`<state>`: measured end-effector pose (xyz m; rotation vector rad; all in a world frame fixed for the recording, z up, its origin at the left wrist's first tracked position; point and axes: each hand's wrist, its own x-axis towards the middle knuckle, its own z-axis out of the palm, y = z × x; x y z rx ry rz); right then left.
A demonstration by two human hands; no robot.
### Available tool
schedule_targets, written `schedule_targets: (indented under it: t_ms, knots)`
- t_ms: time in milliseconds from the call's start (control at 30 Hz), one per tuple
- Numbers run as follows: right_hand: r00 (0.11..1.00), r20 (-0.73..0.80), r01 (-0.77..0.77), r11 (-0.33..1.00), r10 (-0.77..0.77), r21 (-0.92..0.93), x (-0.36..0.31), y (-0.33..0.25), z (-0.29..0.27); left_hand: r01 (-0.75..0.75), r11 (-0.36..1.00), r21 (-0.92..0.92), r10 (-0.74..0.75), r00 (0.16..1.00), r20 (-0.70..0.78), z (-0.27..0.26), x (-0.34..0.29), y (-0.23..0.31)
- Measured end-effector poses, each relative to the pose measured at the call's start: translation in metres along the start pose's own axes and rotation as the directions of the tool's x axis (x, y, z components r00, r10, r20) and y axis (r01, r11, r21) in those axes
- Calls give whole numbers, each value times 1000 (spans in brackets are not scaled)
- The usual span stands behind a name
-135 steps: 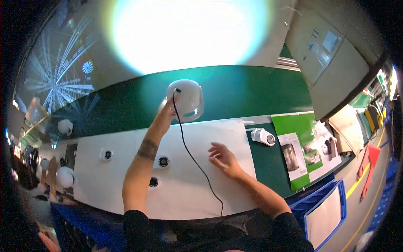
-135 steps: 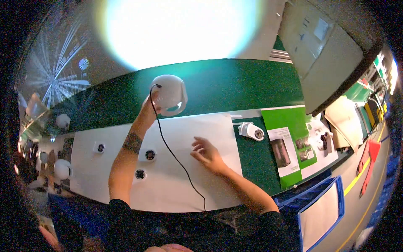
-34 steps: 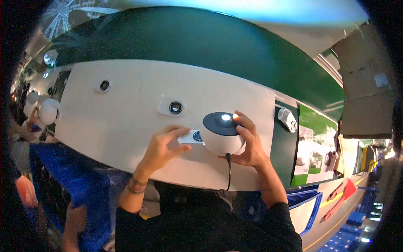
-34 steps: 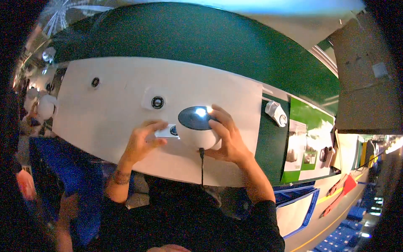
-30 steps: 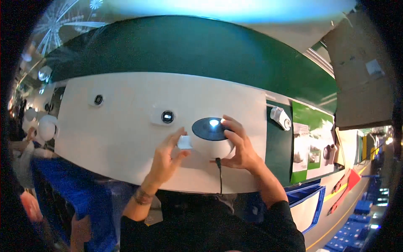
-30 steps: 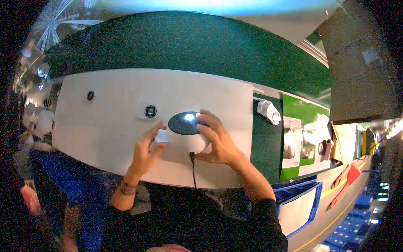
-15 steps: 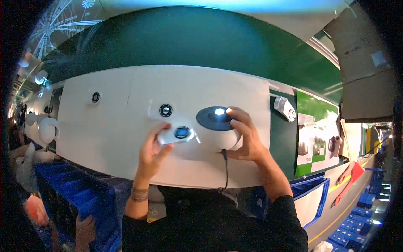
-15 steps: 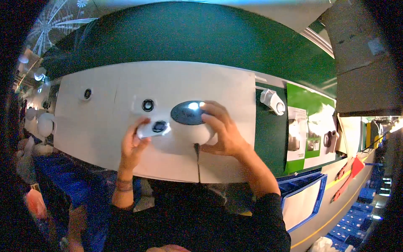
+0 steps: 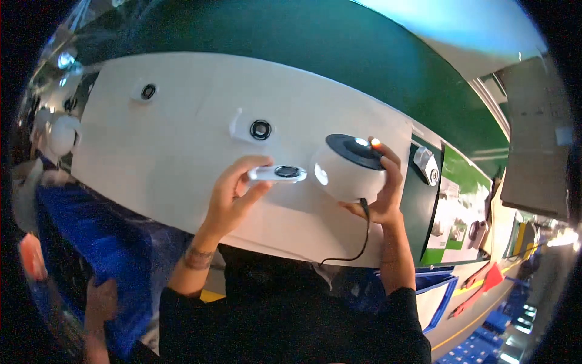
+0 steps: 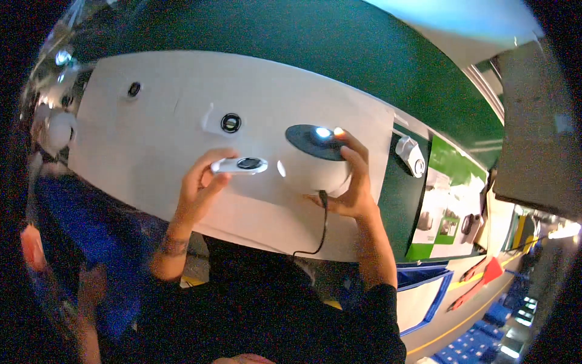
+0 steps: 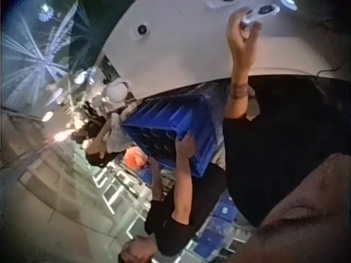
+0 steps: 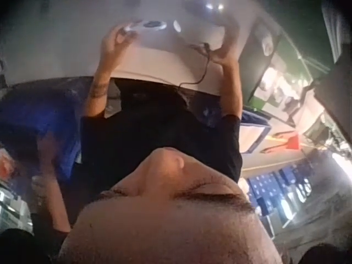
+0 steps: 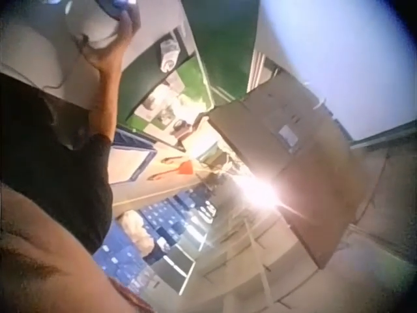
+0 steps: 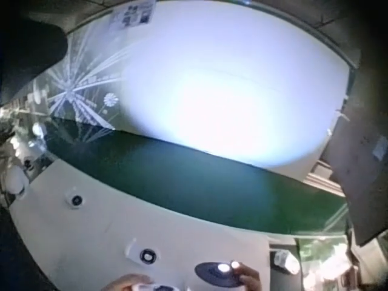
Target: Testing small spherical light projectors by plugging them in and checking their pattern output at a factory assembly station.
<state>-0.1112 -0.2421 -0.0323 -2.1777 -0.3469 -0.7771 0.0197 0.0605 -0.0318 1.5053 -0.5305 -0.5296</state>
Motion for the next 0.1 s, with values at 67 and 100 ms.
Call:
schedule_targets:
  t_ms: [67, 100]
  knots:
    - [999, -36, -20, 999, 21, 25, -1, 3, 5, -35, 999, -36, 36, 999, 25, 8, 2, 0]
    - [999, -53, -2, 999, 5, 47, 0, 5, 5, -57, 996, -70, 60, 997, 50, 10, 5, 0]
